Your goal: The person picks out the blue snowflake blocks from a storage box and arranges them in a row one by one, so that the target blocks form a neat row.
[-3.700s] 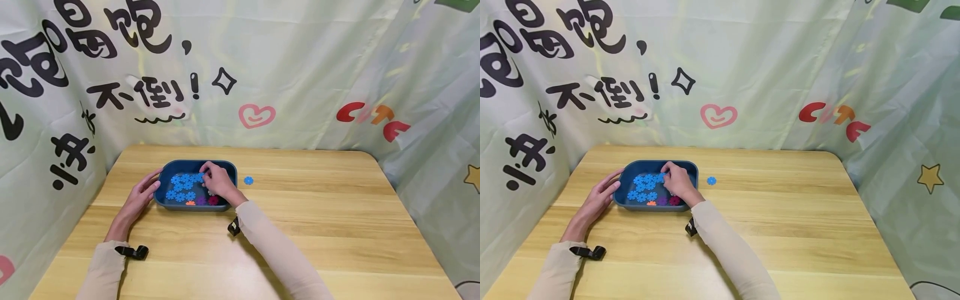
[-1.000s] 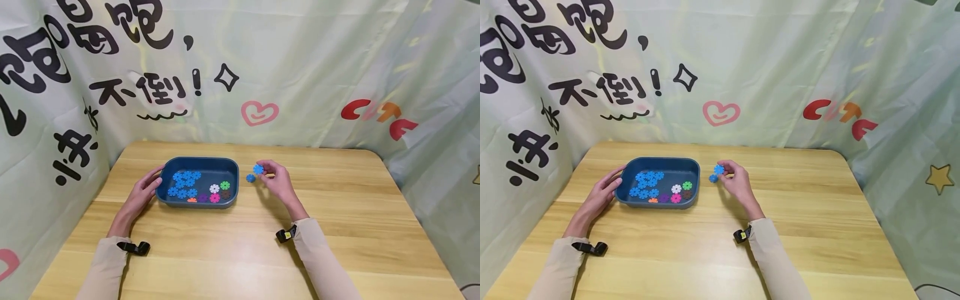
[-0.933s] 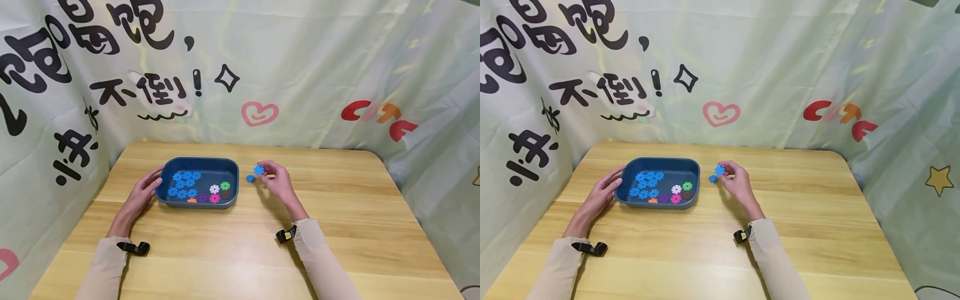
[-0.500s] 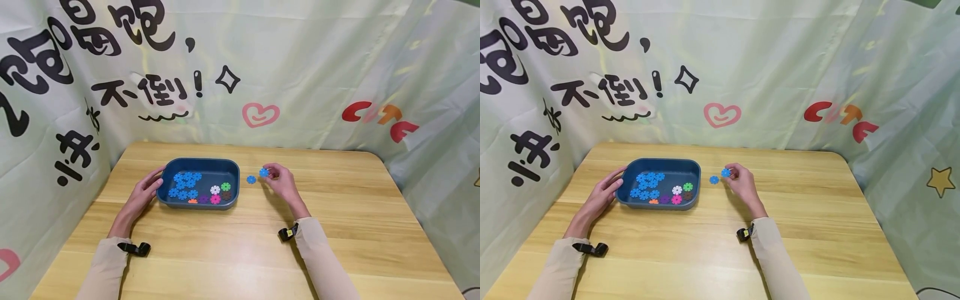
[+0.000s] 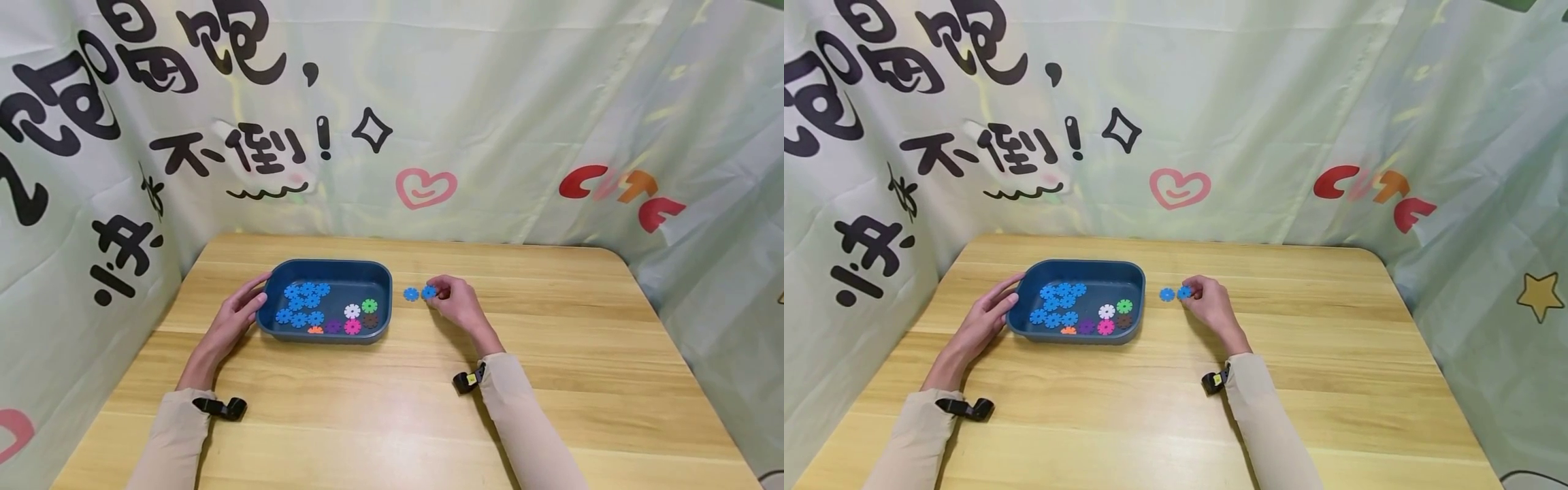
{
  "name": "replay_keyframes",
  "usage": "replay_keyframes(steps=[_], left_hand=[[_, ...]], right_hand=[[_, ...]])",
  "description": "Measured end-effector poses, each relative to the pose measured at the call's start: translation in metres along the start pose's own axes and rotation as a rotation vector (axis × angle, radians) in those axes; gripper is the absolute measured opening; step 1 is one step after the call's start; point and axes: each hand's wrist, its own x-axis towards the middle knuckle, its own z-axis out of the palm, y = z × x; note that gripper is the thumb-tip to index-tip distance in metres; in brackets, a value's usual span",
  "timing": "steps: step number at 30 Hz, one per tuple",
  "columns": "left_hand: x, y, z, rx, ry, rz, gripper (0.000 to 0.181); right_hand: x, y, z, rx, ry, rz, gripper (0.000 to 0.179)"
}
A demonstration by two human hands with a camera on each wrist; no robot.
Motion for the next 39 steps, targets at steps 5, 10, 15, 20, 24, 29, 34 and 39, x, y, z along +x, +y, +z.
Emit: replay_keyframes(steps=[5,10,15,20,24,29,34,39], left_hand=[[0.0000,-0.0005,-0.0007,0.011,0.003,0.008,0.056],[0.0003,-0.0020,0.0000,0.025,0.005,0.007,0.056],[0.0019,-0.0021,0.0008,0.031,0.004,0.004,0.056],[0.0021,-0.0024,-0.0001,0.002,-0.001,0.036,0.054],[0.0011,-0.0033,-0.0007,0.025,0.006,0.031,0.054],[0.0007,-0.0032,0.0005,0.031,0.005,0.023,0.055],[0.0004,-0.0034,-0.0003,0.016,-0.002,0.035,0.055],[0.0002,-0.0044,-0.0010,0.007,-0.004,0.041,0.054]], right_hand=[[-0.0009,-0.0003,-0.0001,-0.014,-0.021,0.014,0.028],[-0.0014,0.0001,0.0013,-0.059,-0.032,0.004,0.028],[-0.0014,0.0000,0.0009,-0.084,-0.030,-0.002,0.028],[-0.0018,-0.0014,0.0016,-0.114,-0.024,-0.019,0.028],[-0.0022,-0.0025,0.0022,-0.122,-0.032,-0.024,0.029],[-0.0033,-0.0018,0.0031,-0.112,-0.021,-0.018,0.029],[-0.0027,-0.0022,0.0027,-0.111,-0.028,-0.019,0.030],[-0.0036,-0.0031,0.0031,-0.118,-0.027,-0.026,0.031]])
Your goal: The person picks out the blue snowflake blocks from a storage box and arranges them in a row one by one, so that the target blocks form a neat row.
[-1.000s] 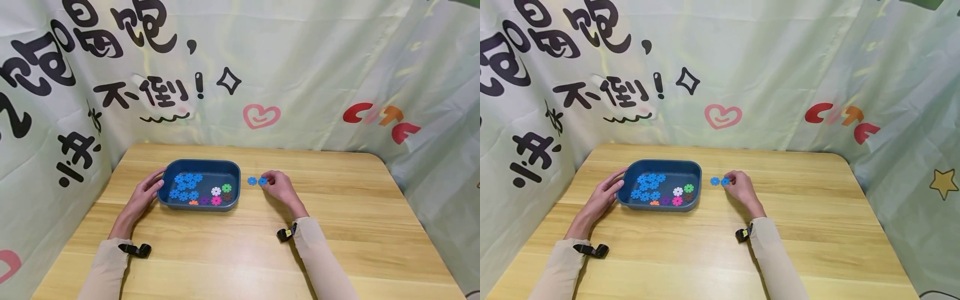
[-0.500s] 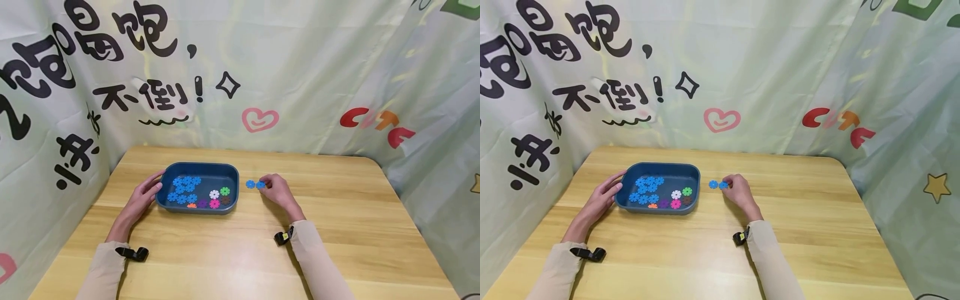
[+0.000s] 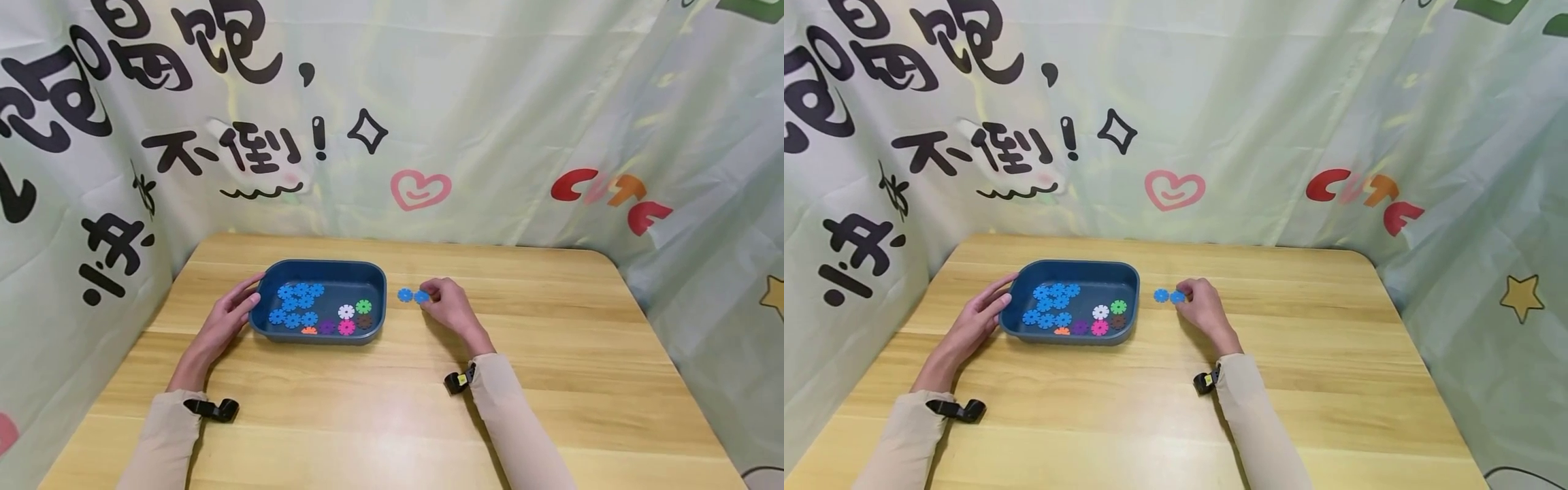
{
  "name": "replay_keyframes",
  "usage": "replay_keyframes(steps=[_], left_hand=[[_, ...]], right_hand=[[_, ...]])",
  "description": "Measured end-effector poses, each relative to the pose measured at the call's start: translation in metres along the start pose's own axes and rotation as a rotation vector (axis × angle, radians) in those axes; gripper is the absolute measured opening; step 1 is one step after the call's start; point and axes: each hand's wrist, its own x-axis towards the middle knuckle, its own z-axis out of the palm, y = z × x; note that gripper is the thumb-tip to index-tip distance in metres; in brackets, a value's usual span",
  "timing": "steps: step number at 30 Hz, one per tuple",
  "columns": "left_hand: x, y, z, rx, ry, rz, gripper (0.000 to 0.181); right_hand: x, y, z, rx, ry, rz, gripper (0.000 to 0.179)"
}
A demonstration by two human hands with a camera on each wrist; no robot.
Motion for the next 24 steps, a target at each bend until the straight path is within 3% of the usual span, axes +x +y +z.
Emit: replay_keyframes(steps=[8,18,24], left_hand=[[0.001,0.002,0.001,0.011,-0.004,-0.017,0.055],[0.000,0.003,0.003,0.009,0.004,-0.036,0.056],[0.000,0.004,0.002,0.006,0.002,-0.041,0.056]], right_hand=[[-0.004,-0.001,-0.002,0.050,0.019,0.004,0.037],[-0.003,-0.023,-0.005,0.256,0.102,-0.123,0.033],[-0.006,-0.039,-0.004,0.316,0.136,-0.178,0.029]])
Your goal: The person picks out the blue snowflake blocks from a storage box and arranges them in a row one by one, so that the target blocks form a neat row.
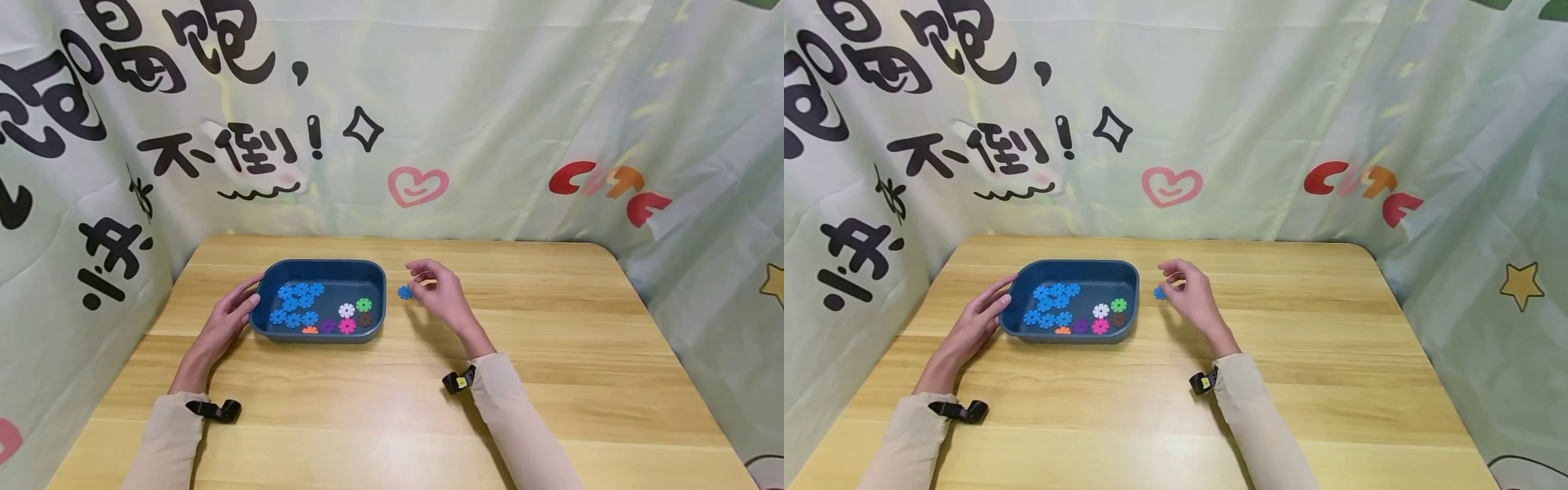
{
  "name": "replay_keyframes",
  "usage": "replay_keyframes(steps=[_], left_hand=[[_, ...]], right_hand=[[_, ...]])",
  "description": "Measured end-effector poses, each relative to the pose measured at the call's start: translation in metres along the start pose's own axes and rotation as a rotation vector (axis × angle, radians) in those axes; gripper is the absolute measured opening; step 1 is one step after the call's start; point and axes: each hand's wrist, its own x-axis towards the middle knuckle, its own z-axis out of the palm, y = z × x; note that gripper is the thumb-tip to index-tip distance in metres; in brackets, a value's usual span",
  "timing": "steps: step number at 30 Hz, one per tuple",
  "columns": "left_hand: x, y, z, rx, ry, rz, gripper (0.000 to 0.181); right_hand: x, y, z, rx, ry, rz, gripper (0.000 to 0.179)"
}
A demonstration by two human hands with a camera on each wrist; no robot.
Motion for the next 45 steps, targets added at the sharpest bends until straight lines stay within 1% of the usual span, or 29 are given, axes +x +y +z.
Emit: replay_keyframes(steps=[3,9,13,22,27,32,37,41,45], left_hand=[[0.001,0.000,0.000,-0.001,-0.004,0.000,0.056],[0.002,0.000,0.001,-0.015,-0.009,0.008,0.056],[0.002,0.000,0.001,-0.019,-0.012,0.012,0.055],[0.002,0.000,0.000,-0.026,-0.011,0.016,0.055],[0.000,0.000,0.000,-0.023,-0.006,0.008,0.055],[-0.002,0.000,0.000,-0.021,-0.003,-0.001,0.056],[-0.001,0.000,-0.001,-0.034,-0.004,0.016,0.056],[-0.002,0.000,-0.002,-0.041,-0.004,0.021,0.055],[-0.001,0.000,-0.002,-0.032,-0.001,0.010,0.055]], right_hand=[[-0.002,-0.008,0.004,0.029,-0.007,-0.034,0.029],[-0.007,-0.023,0.016,0.075,-0.063,-0.105,0.030],[-0.009,-0.033,0.026,0.089,-0.093,-0.132,0.031],[-0.003,-0.051,0.052,0.060,-0.167,-0.193,0.031],[0.000,-0.055,0.066,0.042,-0.203,-0.218,0.029],[0.005,-0.056,0.081,0.010,-0.240,-0.211,0.028],[0.011,-0.059,0.096,-0.015,-0.256,-0.189,0.027],[0.013,-0.060,0.107,-0.033,-0.297,-0.140,0.026],[0.017,-0.059,0.117,-0.062,-0.315,-0.084,0.026]])
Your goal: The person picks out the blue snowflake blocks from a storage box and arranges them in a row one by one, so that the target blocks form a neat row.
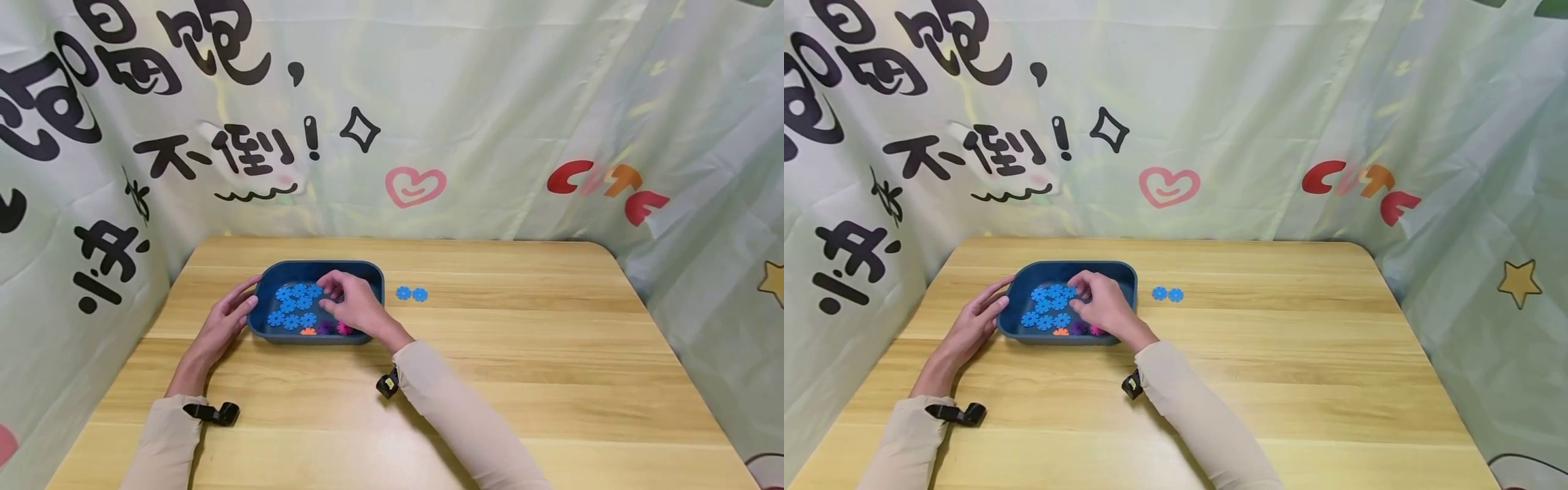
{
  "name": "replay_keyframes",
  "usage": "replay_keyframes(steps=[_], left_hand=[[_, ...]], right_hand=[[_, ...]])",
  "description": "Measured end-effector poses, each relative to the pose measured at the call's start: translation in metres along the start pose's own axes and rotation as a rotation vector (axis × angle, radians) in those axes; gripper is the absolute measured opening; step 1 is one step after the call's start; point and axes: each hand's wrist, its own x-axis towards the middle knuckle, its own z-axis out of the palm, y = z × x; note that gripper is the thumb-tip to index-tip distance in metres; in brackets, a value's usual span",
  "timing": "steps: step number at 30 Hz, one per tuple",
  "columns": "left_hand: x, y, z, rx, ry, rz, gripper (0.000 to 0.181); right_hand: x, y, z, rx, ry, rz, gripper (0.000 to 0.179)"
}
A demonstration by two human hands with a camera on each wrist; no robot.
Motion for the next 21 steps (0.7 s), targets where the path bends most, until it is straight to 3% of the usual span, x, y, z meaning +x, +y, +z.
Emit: replay_keyframes(steps=[8,21], left_hand=[[0.000,0.001,0.001,0.017,0.004,-0.031,0.056],[0.001,0.001,0.002,0.007,0.007,-0.023,0.056]], right_hand=[[0.012,0.005,0.016,-0.050,-0.086,0.060,0.030],[0.026,0.010,0.030,-0.240,-0.230,0.062,0.025]])
